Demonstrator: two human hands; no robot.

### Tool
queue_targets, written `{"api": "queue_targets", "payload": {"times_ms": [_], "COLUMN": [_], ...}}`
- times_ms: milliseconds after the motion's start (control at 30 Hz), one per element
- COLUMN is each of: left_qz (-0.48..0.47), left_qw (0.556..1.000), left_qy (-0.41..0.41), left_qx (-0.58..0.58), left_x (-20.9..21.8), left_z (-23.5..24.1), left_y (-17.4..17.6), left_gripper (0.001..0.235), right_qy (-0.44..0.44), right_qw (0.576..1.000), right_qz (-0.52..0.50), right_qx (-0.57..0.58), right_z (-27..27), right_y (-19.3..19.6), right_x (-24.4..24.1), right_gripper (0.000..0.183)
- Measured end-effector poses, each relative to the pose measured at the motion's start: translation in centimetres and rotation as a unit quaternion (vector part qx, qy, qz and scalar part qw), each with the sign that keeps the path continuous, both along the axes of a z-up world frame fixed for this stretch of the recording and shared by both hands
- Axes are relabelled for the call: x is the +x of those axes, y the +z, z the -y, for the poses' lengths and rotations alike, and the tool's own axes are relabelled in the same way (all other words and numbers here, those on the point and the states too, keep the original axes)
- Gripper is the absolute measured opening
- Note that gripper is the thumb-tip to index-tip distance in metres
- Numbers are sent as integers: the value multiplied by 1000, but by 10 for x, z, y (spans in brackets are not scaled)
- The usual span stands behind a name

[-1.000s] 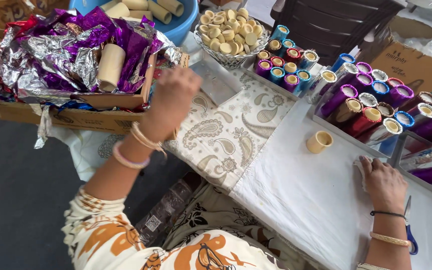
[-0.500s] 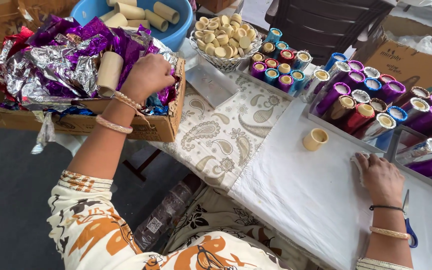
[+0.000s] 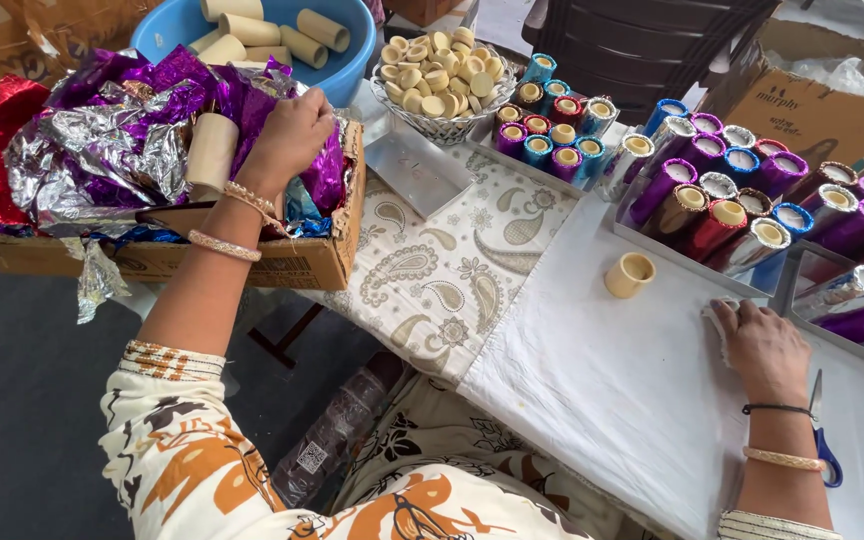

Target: The person wraps a small cylindrical candle in a sheet of silver foil, folding the edges to create a neat package. They then place the wrapped candle into a tray with other finished items. Later, they pick up a purple foil sheet and begin wrapping another candle.

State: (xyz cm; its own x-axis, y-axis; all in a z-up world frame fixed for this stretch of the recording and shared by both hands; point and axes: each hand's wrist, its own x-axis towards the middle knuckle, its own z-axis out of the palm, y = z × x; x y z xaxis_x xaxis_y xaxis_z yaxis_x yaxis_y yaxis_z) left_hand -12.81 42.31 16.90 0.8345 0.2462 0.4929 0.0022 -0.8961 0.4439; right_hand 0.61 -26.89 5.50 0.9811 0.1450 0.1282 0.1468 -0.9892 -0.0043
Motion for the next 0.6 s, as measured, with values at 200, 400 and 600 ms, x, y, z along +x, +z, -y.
{"api": "queue_targets", "payload": {"times_ms": [200, 400, 600], "left_qz": [-33, -99, -53], "left_qw": [997, 985, 998], "left_qy": [33, -101, -26], "left_qx": [54, 100, 39], "left_x": [-8, -21, -25], "left_z": [20, 36, 40], "left_y": [29, 40, 65], "left_gripper": [12, 40, 29], "right_qy": [0, 4, 13], "right_qw": [1000, 1000, 1000], "right_qz": [-3, -7, 10], "right_qx": [-5, -13, -6], "right_z": [-1, -1, 2], "right_y": [2, 3, -1], "right_x": [-2, -1, -2], "right_gripper": [63, 63, 63]}}
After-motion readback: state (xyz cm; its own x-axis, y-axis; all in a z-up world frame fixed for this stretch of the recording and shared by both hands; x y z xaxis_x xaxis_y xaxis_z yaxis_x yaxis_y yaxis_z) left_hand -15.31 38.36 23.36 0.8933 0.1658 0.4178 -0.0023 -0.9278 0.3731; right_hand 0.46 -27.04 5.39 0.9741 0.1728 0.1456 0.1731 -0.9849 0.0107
